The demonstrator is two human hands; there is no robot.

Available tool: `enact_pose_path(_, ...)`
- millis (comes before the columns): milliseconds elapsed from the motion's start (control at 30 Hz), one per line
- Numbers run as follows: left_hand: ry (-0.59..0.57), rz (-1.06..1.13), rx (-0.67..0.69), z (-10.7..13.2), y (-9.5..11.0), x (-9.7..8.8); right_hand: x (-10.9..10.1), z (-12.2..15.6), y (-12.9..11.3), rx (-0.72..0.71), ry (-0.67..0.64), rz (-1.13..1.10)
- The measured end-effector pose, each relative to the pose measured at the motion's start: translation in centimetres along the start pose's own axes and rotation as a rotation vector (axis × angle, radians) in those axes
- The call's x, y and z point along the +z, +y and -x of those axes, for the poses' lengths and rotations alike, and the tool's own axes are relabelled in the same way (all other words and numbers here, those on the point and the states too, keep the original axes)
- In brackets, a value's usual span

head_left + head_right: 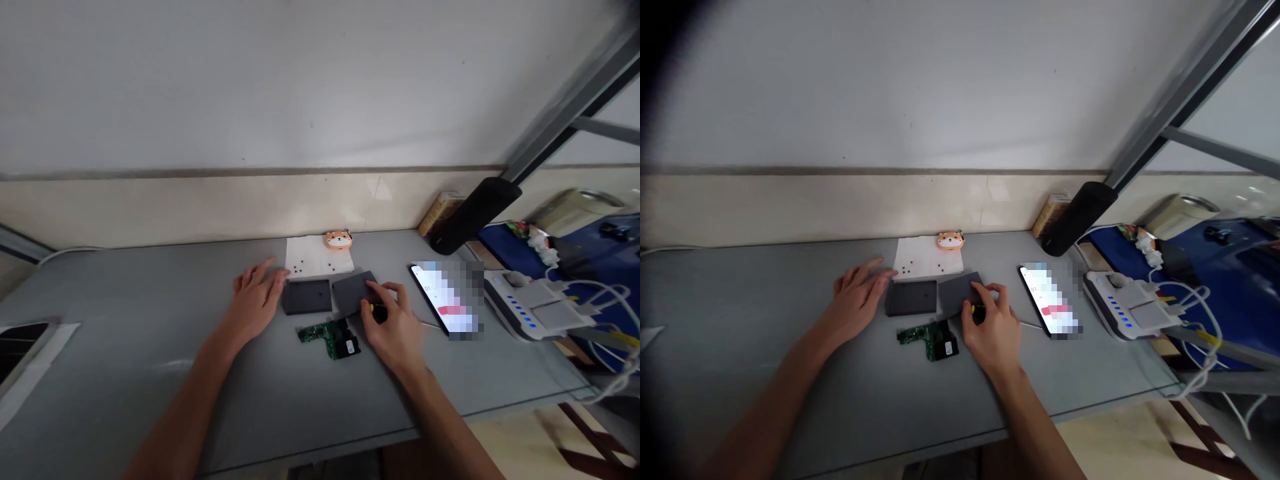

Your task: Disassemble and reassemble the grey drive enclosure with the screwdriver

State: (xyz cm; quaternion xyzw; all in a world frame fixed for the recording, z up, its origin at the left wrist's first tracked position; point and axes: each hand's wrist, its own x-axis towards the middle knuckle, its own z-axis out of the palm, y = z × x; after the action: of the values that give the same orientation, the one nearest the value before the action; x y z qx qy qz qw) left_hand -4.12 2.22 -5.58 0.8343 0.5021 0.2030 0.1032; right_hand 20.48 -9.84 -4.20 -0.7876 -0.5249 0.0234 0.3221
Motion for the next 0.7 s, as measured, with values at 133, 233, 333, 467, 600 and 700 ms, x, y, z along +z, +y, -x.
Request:
enact_pose_path(133,0.009,-0.001,0.007,0.1,0.1,-0.2,0.4,-0.1,0.3,-0.006,0.022,-0.027)
enact_pose_path(233,0.038,0.010,0.033,0.2,0.5,-0.4,0.7,-0.1,0.4,-0.007,0.038,0.003)
enact_pose_path(333,0.011,0.033,0.122,0.3,1.3,-0.3,0.7,-0.2,0.3,0.021,0.030,0.040)
enact_pose_path(467,-0.008,0.012,0.199,0.3,2.1,-0.2,0.5,-0.3,0.0,0.067,-0.010,0.063)
enact_pose_path(600,0.011,-0.048,0.206,0.3,2.5,-0.2,0.5,-0.3,-0.3,0.104,-0.031,0.066)
enact_pose_path(700,0.030,-0.075,0.185,0.2,3.0,-0.1,0.6,-0.3,-0.5,0.112,-0.029,0.064)
